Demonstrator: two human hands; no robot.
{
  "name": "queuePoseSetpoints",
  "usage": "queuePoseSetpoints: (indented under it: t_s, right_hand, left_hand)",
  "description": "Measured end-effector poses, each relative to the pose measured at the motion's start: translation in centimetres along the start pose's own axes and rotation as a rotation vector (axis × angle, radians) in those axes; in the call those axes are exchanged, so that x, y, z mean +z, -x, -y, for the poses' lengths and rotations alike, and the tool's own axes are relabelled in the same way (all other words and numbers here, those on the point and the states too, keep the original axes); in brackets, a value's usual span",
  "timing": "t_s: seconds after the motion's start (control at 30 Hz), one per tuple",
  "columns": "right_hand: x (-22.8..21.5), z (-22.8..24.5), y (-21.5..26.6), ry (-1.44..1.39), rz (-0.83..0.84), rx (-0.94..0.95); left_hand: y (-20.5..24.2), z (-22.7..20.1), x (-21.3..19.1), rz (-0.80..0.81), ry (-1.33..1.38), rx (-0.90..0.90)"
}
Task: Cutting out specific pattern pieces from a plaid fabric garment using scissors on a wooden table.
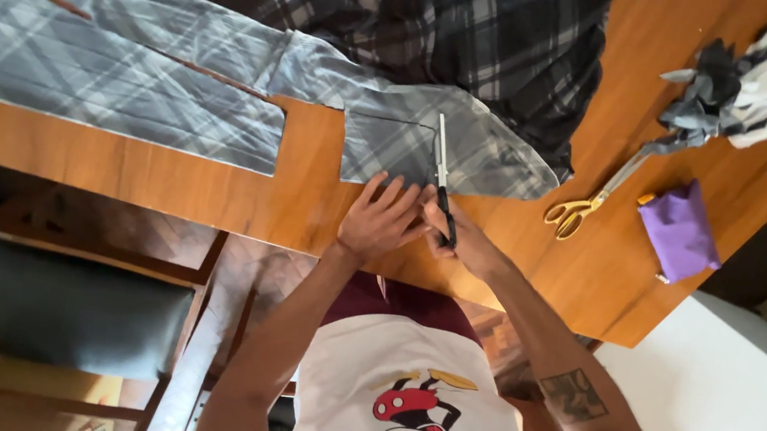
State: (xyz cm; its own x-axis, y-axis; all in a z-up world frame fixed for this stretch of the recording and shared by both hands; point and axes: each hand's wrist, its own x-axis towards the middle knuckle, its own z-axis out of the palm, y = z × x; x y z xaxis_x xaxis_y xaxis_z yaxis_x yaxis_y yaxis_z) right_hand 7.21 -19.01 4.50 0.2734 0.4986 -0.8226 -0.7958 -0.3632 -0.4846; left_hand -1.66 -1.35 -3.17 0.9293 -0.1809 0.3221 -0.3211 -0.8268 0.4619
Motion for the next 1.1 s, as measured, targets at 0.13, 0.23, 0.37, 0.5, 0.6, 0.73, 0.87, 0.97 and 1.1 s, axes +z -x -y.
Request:
queuePoseSetpoints:
  t_s: [0.13,0.23,0.37,0.5,0.6,0.73,0.87,0.97,1.1]
  right_hand:
    - [0.0,0.9,0.4,0.048,-0.085,0.072]
    - [-3.1,-0.3,0.7,0.102,-0.015,0.141]
    - [-5.5,2.8,1.4,0.160,0.118,0.222]
    - [-9.4,5.3,0.0,0.366,0.239,0.258]
    - [-12.5,5.9,-0.8,0.461,0.344,0.276]
    - [-12.6,10.4,-2.1,0.548,0.453,0.418]
    - [-14.6,11.9,-4.0,0.787,0.555,0.446]
    - [-14.9,13.0,-4.8,0.864,0.499,0.465]
    - [-14.0,15.3,-5.1,1.002,0.540,0.456]
  left_hand:
    - [-0.7,0.3,-0.7,-0.016,-0.030,-0.003]
    - [-1.1,0.2,-1.9,0.058,-0.026,-0.026]
    - [-1.1,-0.2,-1.7,0.030,-0.022,-0.054]
    - [-0.8,0.0,-1.3,0.008,-0.049,-0.059]
    - [-0.2,-0.5,-1.1,-0.026,-0.016,-0.048]
    - [0.0,-0.2,-0.9,-0.049,-0.065,0.000]
    - [0.9,-0.7,-0.4,-0.104,-0.022,-0.038]
    - [1.1,-0.7,-0.2,-0.064,-0.002,-0.015]
    - [1.2,-0.3,0.4,-0.052,-0.021,0.004]
